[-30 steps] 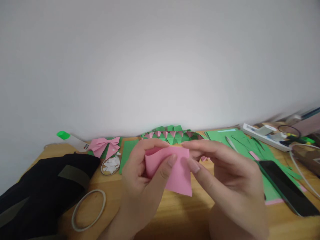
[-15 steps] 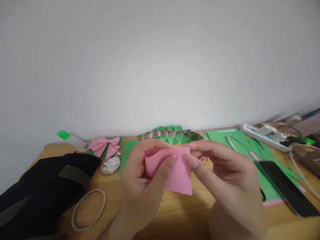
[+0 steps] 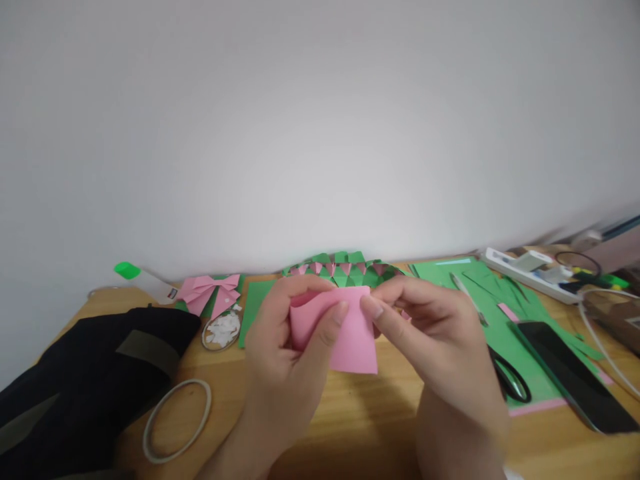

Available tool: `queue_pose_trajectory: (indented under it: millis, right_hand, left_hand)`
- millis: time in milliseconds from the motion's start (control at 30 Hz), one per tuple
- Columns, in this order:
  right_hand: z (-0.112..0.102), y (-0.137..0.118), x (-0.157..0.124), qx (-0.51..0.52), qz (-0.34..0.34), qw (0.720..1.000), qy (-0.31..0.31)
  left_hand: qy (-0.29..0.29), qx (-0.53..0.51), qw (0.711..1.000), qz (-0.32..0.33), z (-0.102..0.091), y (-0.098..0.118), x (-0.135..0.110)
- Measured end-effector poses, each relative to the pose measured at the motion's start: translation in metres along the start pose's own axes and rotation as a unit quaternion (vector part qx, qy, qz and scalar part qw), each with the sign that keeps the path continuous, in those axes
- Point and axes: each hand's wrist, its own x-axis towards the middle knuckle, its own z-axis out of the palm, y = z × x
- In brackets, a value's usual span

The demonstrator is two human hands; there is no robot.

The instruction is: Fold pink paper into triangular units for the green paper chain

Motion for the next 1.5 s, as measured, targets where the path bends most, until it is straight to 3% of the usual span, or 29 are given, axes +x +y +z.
queue_pose_trajectory:
  millis: [200, 367, 733, 1233, 1500]
  right_hand:
    - [0.0, 0.008, 0.012, 0.119, 0.065, 0.99, -0.04]
    - [-0.001, 0.01, 0.013, 0.111, 0.076, 0.989, -0.057]
    - [-0.007, 0.006, 0.01, -0.011, -0.039, 0.998, -0.049]
    - [-0.011, 0.001, 0.007, 0.009, -0.048, 0.998, -0.046]
    - [-0.014, 0.003, 0.009, -0.016, -0.054, 0.995, -0.084]
  left_hand:
    - [0.014, -0.014, 0.998, -0.065, 0.003, 0.001, 0.002]
    - [0.015, -0.01, 0.998, -0.059, 0.004, -0.002, 0.003]
    - [-0.032, -0.011, 0.996, -0.079, -0.007, 0.004, 0.008]
    - [-0.012, 0.005, 0.999, -0.053, -0.009, 0.003, 0.005]
    - [0.004, 0.016, 0.999, -0.036, -0.007, -0.001, 0.005]
